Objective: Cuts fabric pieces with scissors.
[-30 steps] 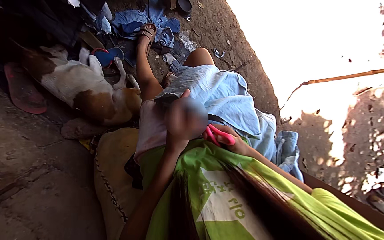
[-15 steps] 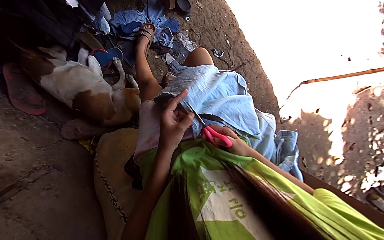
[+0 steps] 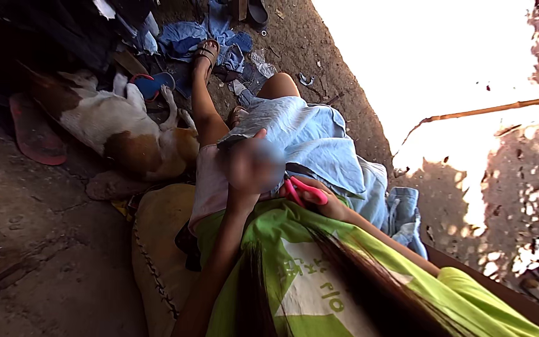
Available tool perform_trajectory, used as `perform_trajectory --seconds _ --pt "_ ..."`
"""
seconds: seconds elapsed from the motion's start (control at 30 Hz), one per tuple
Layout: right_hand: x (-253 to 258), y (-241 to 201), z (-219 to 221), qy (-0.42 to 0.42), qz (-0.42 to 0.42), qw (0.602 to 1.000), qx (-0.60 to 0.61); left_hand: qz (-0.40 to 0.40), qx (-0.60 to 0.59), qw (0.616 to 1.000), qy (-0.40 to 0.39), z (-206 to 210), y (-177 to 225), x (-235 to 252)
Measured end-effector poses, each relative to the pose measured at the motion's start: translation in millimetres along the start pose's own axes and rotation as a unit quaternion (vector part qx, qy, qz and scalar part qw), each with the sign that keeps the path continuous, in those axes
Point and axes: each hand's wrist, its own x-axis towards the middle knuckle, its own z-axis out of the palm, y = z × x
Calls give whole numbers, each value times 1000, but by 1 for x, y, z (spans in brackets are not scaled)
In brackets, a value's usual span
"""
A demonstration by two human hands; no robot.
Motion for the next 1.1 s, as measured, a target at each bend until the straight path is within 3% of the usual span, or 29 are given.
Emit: perform_trajectory --seconds 0.53,0.7,0.87,1.03,1.1 --pt "-5 16 -7 -30 -84 996 -25 -9 -2 1000 18 4 2 -3" --pt "-4 10 -4 -25 -40 999 -27 -3 11 1000 15 5 2 -4" --pt "-5 14 -6 -22 -73 995 -60 0 19 1000 16 5 1 -4" --pt "-2 9 -2 -4 -16 999 -33 -13 24 1000 12 7 0 -5" --pt "-2 11 -3 2 -30 999 -39 -13 25 1000 14 8 0 -5"
